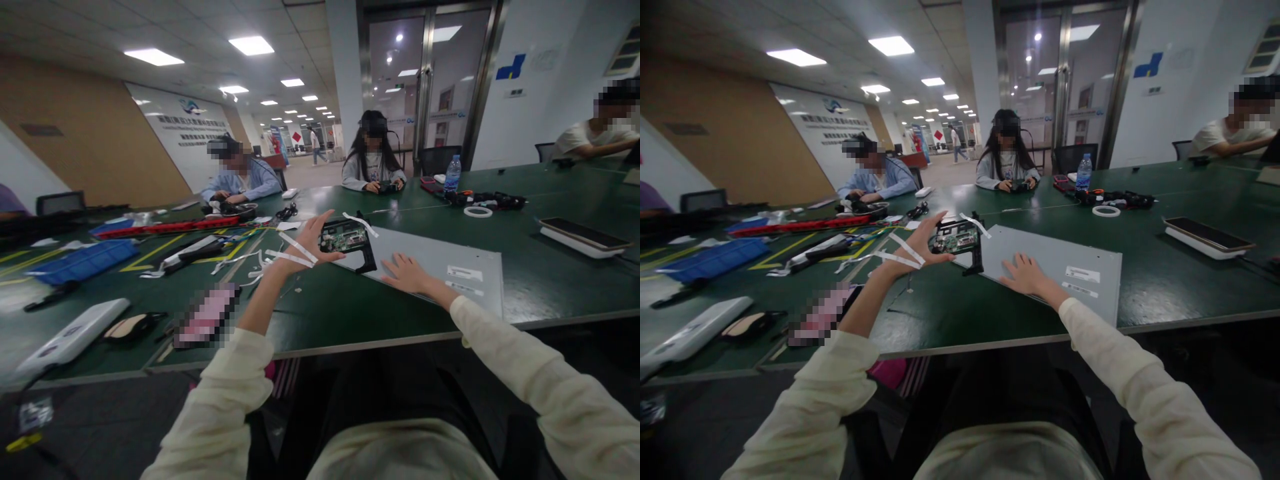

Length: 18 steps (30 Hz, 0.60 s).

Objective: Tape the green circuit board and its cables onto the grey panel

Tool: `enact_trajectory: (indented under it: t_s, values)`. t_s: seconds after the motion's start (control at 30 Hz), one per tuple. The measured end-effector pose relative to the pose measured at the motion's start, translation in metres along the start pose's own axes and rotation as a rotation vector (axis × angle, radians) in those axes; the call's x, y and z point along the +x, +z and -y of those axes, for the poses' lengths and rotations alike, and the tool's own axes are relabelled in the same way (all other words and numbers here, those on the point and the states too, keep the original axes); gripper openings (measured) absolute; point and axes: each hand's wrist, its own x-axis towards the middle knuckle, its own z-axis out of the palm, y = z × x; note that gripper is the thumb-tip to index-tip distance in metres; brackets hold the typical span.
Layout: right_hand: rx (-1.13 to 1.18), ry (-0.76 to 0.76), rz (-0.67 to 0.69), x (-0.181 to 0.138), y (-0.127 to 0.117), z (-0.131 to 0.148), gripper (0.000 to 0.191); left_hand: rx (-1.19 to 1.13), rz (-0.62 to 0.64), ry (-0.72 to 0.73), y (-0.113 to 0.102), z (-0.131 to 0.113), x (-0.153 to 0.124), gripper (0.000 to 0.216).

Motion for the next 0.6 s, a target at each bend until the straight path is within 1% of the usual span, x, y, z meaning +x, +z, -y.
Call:
enact_trajectory:
  t_s: [0.13, 0.33, 0.43, 0.6]
  values:
    - [0.027, -0.109, -0.017, -0.010, -0.003, 0.022, 0.083, 0.007, -0.007, 0.024, -0.008, -0.006, 0.002, 0.103]
    - [0.066, -0.376, -0.012, -0.036, -0.009, 0.054, 0.078, -0.006, 0.022, 0.068, -0.001, -0.006, -0.001, 0.104]
    - [0.070, -0.457, 0.002, -0.045, -0.012, 0.062, 0.077, -0.021, 0.039, 0.064, 0.005, -0.004, -0.005, 0.104]
    - [0.081, -0.507, 0.024, -0.049, -0.019, 0.062, 0.076, -0.064, 0.048, 0.038, 0.019, -0.003, -0.008, 0.105]
